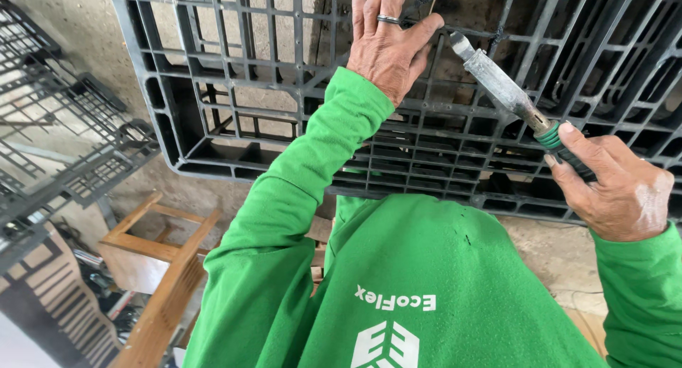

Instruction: The person uses a hot air welding tool to fuse a black plastic rod into a grid-like plastic crate. They hold the rod in place with one hand while applying heat with the other, moving along the crate's grid to join the rod to the structure.

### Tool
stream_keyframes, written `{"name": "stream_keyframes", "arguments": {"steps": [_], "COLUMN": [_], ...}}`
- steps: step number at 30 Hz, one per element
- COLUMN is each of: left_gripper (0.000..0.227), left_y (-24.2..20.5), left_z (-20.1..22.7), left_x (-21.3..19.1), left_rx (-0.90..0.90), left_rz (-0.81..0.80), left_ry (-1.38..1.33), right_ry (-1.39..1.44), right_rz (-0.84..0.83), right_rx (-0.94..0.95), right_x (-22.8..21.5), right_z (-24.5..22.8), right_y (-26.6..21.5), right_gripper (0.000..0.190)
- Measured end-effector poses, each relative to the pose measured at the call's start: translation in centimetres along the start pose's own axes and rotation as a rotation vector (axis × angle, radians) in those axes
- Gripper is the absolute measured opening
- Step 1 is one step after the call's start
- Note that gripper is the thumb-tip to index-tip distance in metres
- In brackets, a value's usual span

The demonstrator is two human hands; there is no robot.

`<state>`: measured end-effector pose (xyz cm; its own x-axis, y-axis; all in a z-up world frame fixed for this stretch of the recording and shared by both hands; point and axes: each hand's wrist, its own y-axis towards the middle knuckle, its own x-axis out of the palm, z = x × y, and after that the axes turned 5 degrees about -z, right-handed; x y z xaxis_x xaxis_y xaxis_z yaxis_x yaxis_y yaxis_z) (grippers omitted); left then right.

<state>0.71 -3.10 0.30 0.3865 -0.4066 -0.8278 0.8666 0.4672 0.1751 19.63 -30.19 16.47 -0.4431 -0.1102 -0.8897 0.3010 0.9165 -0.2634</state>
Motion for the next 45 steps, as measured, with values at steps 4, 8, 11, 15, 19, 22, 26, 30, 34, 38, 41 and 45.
{"name": "stream_keyframes", "arguments": {"steps": [4, 8, 11, 15, 19, 22, 26, 30, 34, 38, 41, 45], "left_gripper": [0.047, 0.051, 0.050, 0.052, 0.054, 0.056, 0.063, 0.054, 0.043, 0.045, 0.039, 0.030], "left_y": [0.6, 0.6, 0.7, 0.6, 0.8, 0.3, 0.3, 0.5, 0.2, 1.4, 2.3, 2.6], "left_z": [-0.2, -0.1, -0.2, -0.4, -0.7, -0.8, -0.9, -1.8, -2.9, -2.6, -2.5, -2.7], "left_x": [-0.3, -0.3, -0.2, -0.4, -0.4, -0.2, 0.1, -0.6, -2.6, -2.2, -1.2, -0.4], "left_rx": [0.010, -0.015, -0.009, 0.001, 0.010, 0.006, -0.001, -0.049, -0.041, 0.041, 0.075, 0.041], "left_rz": [-0.046, -0.094, -0.065, -0.086, -0.089, -0.101, -0.083, -0.015, -0.046, -0.061, -0.054, -0.070], "left_ry": [-0.004, -0.004, -0.018, -0.049, -0.063, -0.067, -0.062, -0.086, -0.064, -0.018, -0.021, -0.034], "right_ry": [-0.050, -0.080, -0.109, -0.089, -0.129, 0.066, 1.101, 1.565, 1.585, 1.477, 1.447, 1.479], "right_rz": [-0.015, 0.009, 0.006, 0.019, 0.030, 0.078, -0.017, -0.028, -0.060, -0.176, -0.238, -0.307], "right_rx": [0.031, 0.022, 0.022, 0.154, 0.164, 0.242, 0.601, 0.694, 0.845, 0.932, 0.919, 0.926], "right_x": [-0.4, 0.2, 0.7, 1.5, 2.2, 4.1, 7.3, 8.7, 8.3, 6.9, 6.3, 6.2], "right_z": [-1.4, -2.4, -3.2, -5.1, -6.1, -6.4, -6.4, -8.1, -8.7, -8.0, -6.9, -5.5], "right_y": [0.0, -0.1, -0.5, -1.0, -1.3, -2.5, -4.3, -6.7, -6.3, -5.1, -4.6, -4.3], "right_gripper": [0.047, 0.047, 0.045, 0.046, 0.046, 0.050, 0.056, 0.057, 0.049, 0.047, 0.050, 0.056]}}
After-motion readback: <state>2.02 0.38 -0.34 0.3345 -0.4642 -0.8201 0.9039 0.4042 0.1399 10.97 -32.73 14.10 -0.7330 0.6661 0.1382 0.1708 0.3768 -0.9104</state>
